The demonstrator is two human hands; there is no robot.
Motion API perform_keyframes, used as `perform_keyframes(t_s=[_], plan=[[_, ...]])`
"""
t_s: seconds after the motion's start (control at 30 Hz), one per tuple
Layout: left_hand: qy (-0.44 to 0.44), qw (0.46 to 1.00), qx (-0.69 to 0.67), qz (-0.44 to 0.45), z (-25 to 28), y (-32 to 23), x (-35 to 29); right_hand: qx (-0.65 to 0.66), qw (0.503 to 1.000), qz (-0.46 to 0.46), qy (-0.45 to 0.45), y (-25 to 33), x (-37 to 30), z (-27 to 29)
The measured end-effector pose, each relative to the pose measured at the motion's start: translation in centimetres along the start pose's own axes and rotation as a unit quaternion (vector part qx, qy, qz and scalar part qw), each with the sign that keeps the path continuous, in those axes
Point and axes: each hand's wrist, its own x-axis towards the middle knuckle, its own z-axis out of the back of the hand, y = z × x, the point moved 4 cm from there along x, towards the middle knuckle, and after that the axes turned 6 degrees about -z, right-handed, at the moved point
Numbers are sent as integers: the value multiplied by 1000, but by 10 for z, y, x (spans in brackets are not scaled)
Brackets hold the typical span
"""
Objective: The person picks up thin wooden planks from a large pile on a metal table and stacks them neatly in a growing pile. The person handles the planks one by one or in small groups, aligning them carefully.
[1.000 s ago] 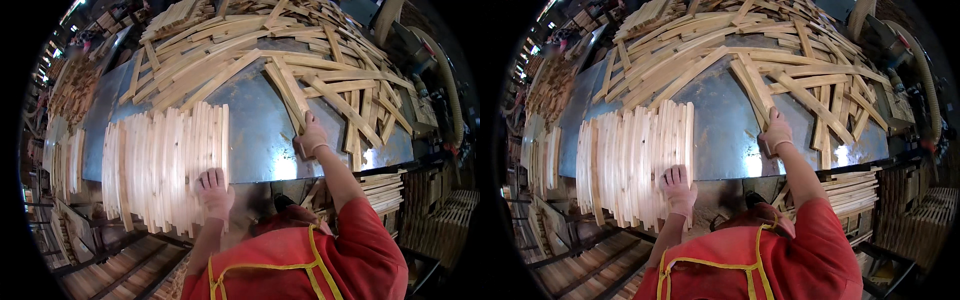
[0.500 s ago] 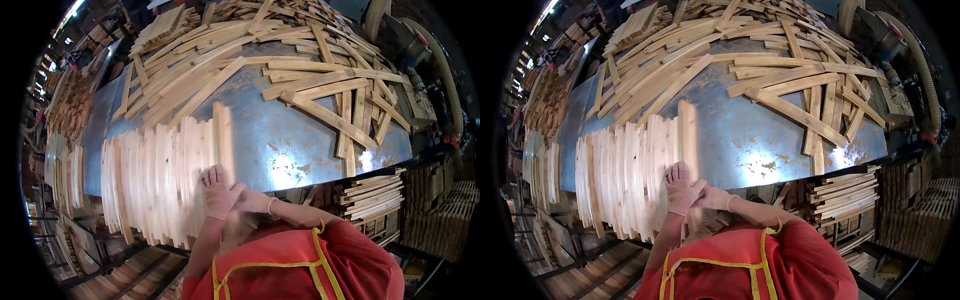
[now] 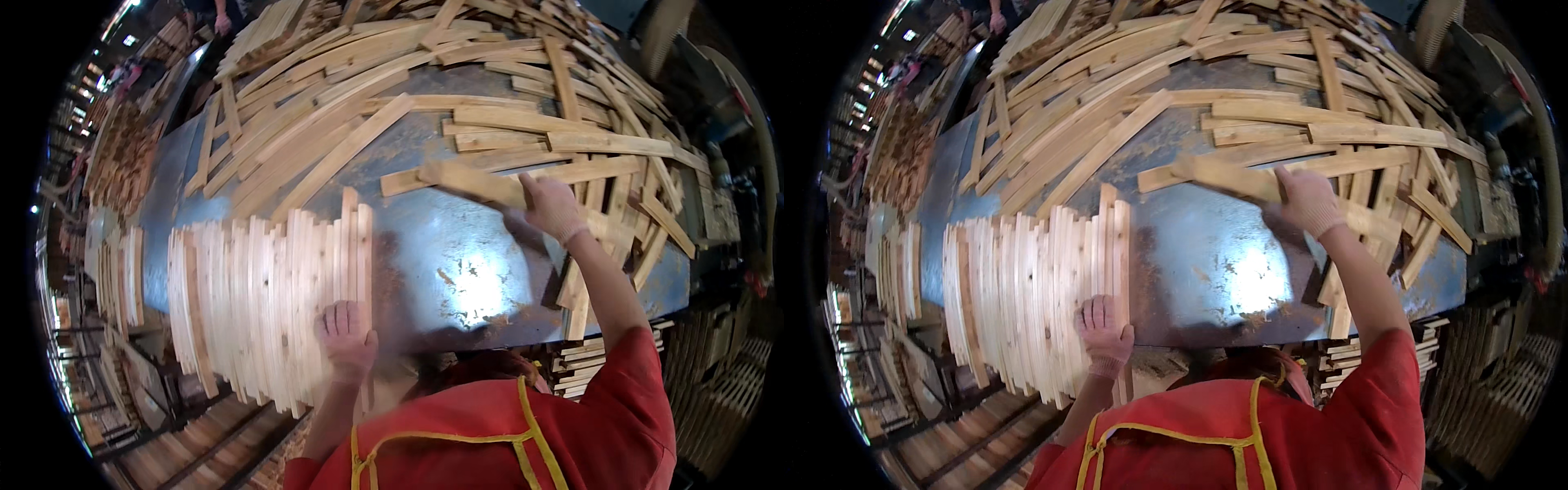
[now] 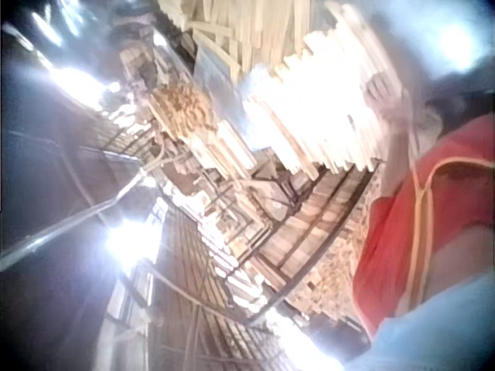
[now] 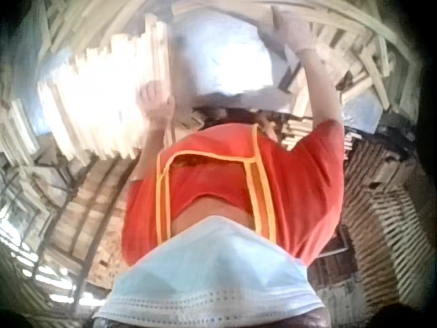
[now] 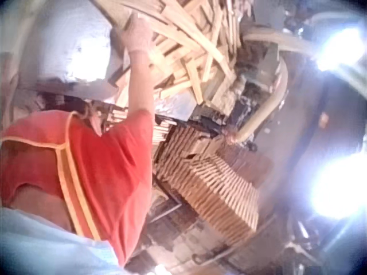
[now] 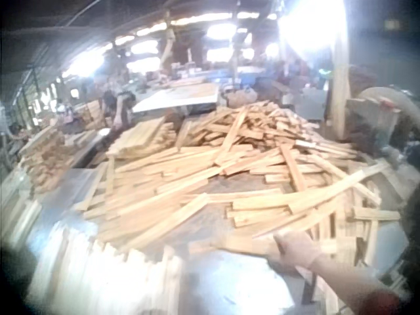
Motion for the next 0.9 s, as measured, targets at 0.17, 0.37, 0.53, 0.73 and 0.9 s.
perform_keyframes(t_s=[0.17,0.37,0.53,0.73,0.9], plan=[[-6,1000,-26,-9,4,4,4,-13,998,51,31,75,114,-21],[-54,998,-17,-12,3,3,0,-30,979,97,178,94,106,-24],[-36,999,-27,-3,16,-1,4,173,955,20,240,117,23,3],[33,999,16,19,7,1,-5,577,794,-150,117,172,-69,-71],[122,992,-15,-21,4,-16,-14,556,760,-108,320,270,-147,-125]])
